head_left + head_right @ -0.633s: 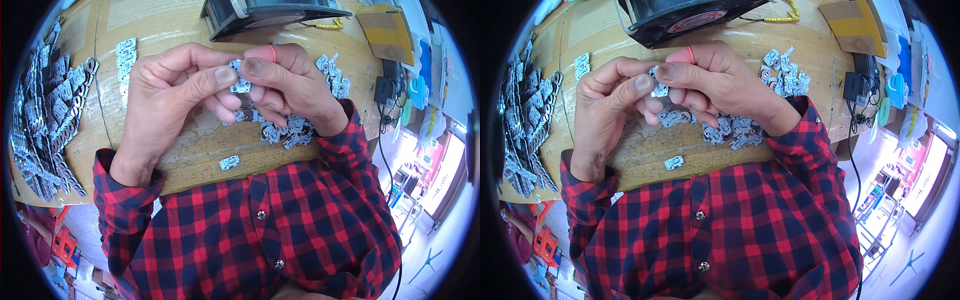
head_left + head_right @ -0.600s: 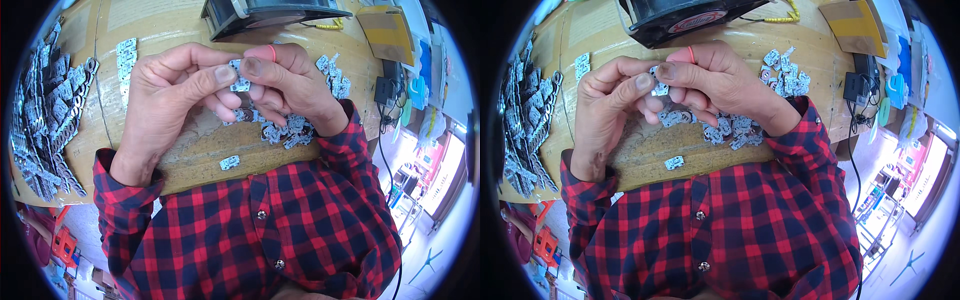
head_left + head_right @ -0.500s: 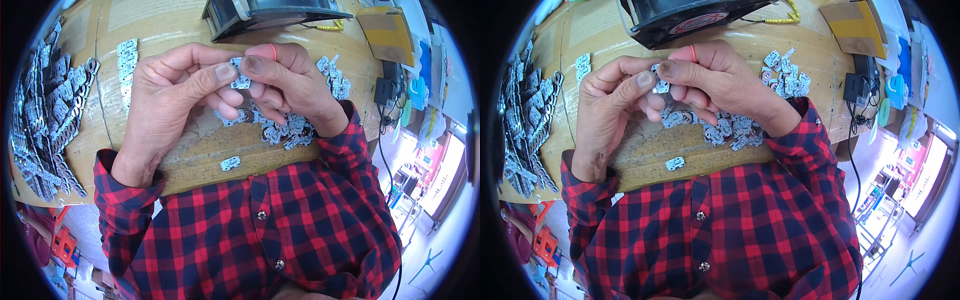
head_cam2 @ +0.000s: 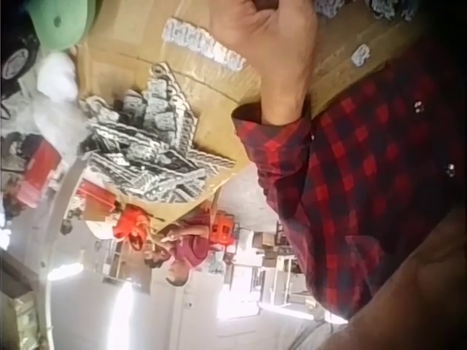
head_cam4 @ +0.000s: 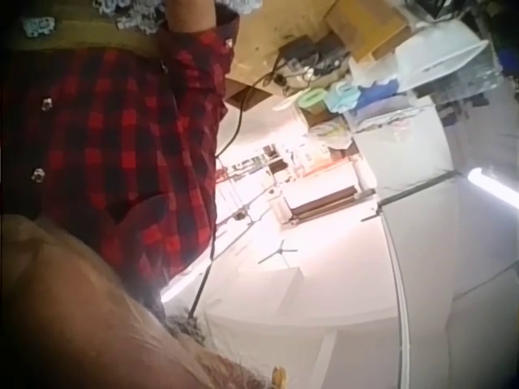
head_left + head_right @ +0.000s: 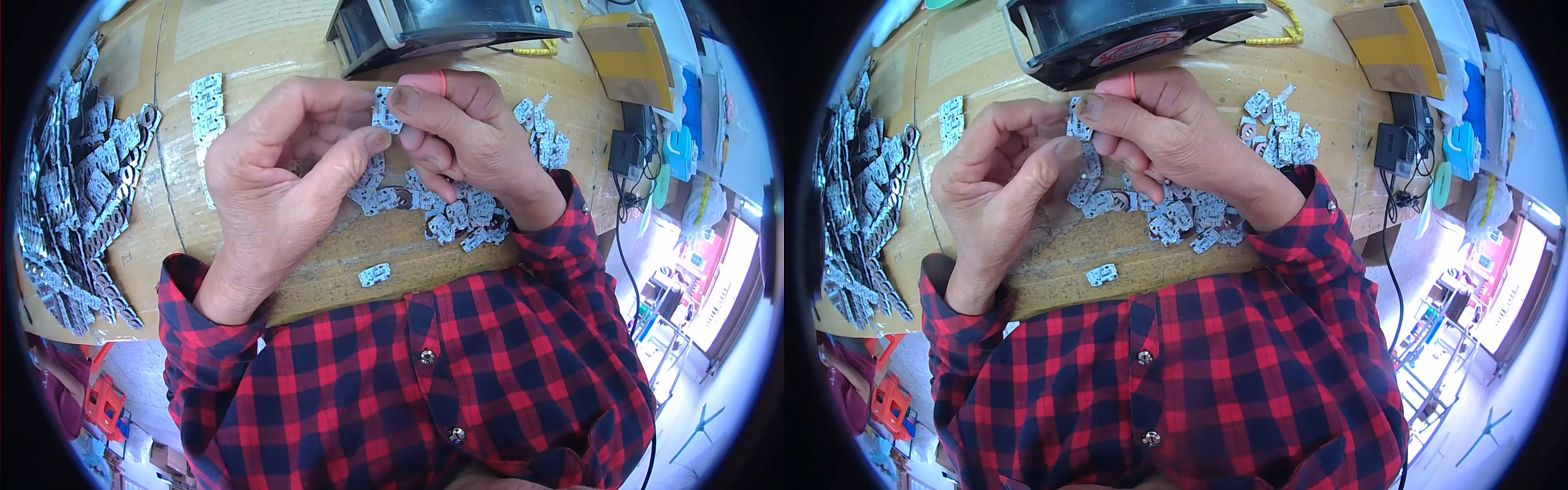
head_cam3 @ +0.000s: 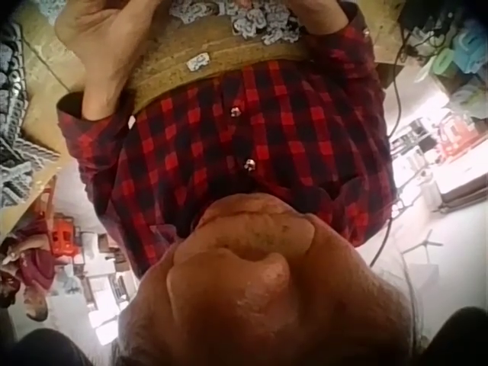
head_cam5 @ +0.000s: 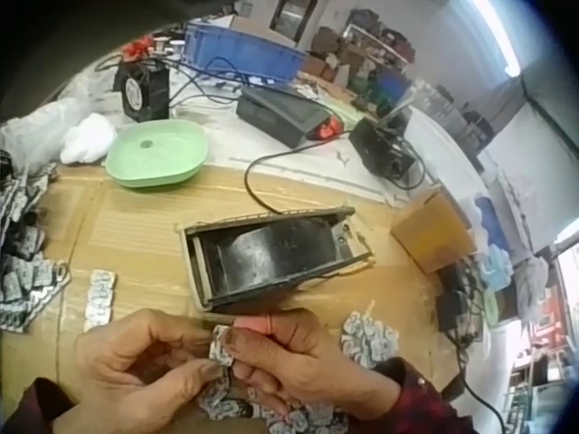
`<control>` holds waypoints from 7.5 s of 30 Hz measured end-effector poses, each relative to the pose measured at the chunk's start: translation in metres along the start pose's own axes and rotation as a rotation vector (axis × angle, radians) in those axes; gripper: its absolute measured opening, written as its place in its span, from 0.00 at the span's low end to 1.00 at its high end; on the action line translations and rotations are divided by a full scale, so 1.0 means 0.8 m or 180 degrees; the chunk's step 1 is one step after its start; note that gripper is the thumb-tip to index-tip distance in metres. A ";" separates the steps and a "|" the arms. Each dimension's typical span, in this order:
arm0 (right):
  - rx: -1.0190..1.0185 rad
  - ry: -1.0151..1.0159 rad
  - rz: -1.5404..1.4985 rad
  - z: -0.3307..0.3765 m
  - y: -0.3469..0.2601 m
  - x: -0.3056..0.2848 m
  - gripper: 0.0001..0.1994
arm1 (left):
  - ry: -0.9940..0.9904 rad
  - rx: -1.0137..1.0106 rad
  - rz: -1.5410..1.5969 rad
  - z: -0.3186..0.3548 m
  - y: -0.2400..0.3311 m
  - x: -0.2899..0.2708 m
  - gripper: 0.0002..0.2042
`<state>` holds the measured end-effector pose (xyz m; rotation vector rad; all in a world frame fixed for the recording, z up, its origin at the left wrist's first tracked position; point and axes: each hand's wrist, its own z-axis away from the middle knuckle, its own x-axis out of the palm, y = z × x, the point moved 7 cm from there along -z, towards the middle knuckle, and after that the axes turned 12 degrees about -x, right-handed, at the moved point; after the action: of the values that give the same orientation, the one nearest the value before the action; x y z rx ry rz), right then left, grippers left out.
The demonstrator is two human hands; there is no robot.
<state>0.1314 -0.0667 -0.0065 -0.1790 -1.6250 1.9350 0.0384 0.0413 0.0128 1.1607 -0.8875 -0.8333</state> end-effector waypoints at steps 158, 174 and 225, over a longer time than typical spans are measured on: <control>-0.0865 -0.0627 0.1284 0.008 -0.021 -0.003 0.10 | -0.0937 0.0113 -0.1401 0.005 0.009 0.000 0.05; -0.1386 -0.1417 0.2245 0.015 -0.020 0.024 0.10 | -0.1081 -0.0428 -0.0927 0.009 -0.001 -0.003 0.06; 0.0194 -0.0238 0.0265 0.011 -0.003 -0.007 0.10 | -0.0369 0.0168 -0.1180 0.006 0.012 -0.009 0.10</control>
<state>0.1324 -0.0771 -0.0034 -0.1538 -1.6273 2.0741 0.0320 0.0477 0.0222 1.3567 -0.8027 -1.1937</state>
